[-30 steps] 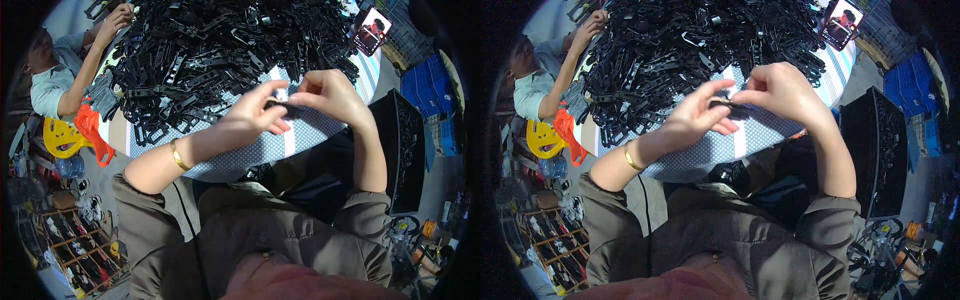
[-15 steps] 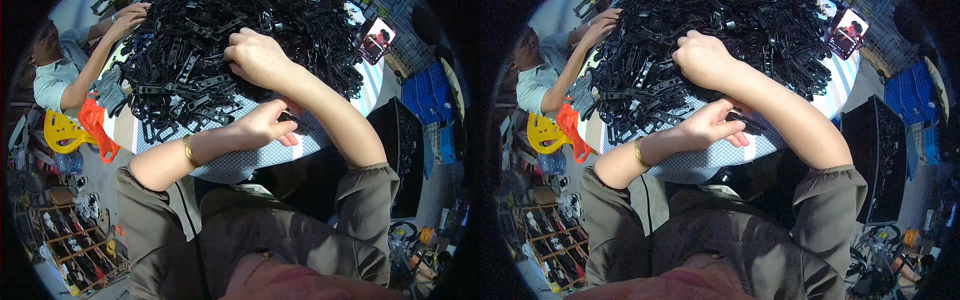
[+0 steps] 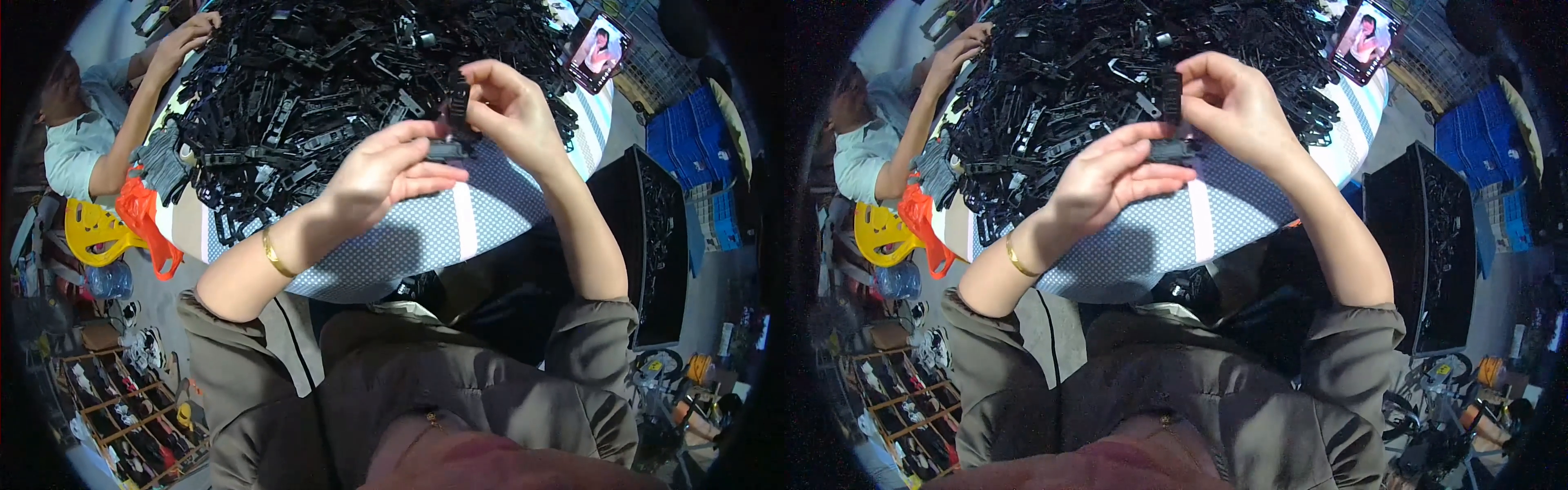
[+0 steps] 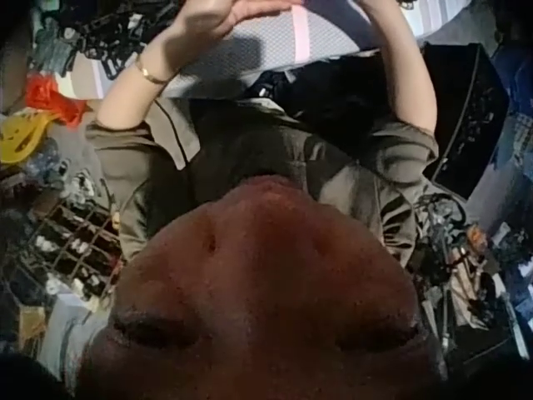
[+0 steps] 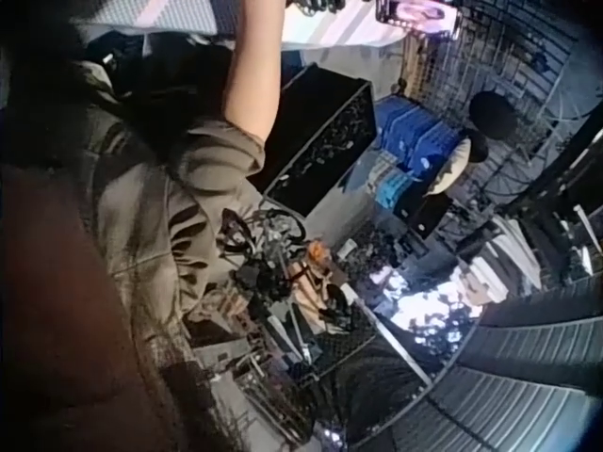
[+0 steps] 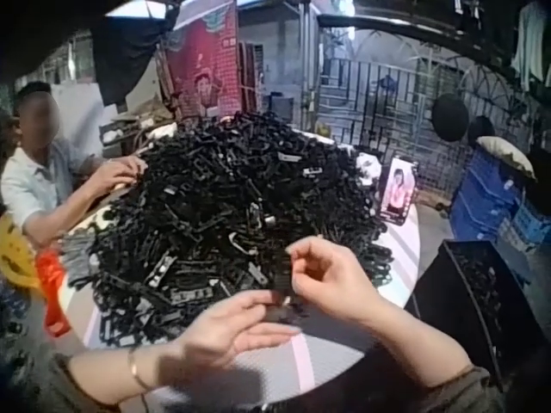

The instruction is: Sorting and organizing small black plastic components on a production workbench.

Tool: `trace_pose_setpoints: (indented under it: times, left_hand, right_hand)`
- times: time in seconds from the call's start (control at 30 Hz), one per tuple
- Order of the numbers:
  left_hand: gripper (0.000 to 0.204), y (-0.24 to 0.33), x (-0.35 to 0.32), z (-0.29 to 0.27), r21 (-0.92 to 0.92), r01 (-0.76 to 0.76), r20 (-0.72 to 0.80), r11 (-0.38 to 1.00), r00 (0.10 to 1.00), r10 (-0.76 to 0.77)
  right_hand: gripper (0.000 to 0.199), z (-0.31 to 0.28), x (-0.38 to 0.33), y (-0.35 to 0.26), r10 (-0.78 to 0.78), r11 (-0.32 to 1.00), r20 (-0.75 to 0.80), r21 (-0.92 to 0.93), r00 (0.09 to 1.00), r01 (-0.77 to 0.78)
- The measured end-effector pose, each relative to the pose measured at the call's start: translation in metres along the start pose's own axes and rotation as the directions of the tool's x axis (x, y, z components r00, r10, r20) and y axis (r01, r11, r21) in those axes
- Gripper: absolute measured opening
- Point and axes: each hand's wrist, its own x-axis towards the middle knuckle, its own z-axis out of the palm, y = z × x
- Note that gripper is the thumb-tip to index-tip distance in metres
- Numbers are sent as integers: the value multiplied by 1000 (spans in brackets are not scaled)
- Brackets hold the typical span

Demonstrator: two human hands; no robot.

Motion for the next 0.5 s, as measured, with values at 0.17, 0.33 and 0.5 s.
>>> trace_pose_setpoints:
  times: [0.17, 0.33, 0.5]
  left_hand:
    - [34, -2, -1, 4, 114, -75, -98, 991, 991, 86]
    - [34, -3, 1, -4, 23, -4, -61, 1000, 998, 6]
    - [29, -2, 5, -13, -59, -32, 11, 998, 999, 33]
  right_hand:
    - [17, -8, -21, -11, -197, 900, -30, -402, 980, 169]
    - [34, 3, -23, -2, -669, 392, 196, -727, 717, 564]
    - [29, 8, -27, -3, -580, 595, 249, -521, 776, 612]
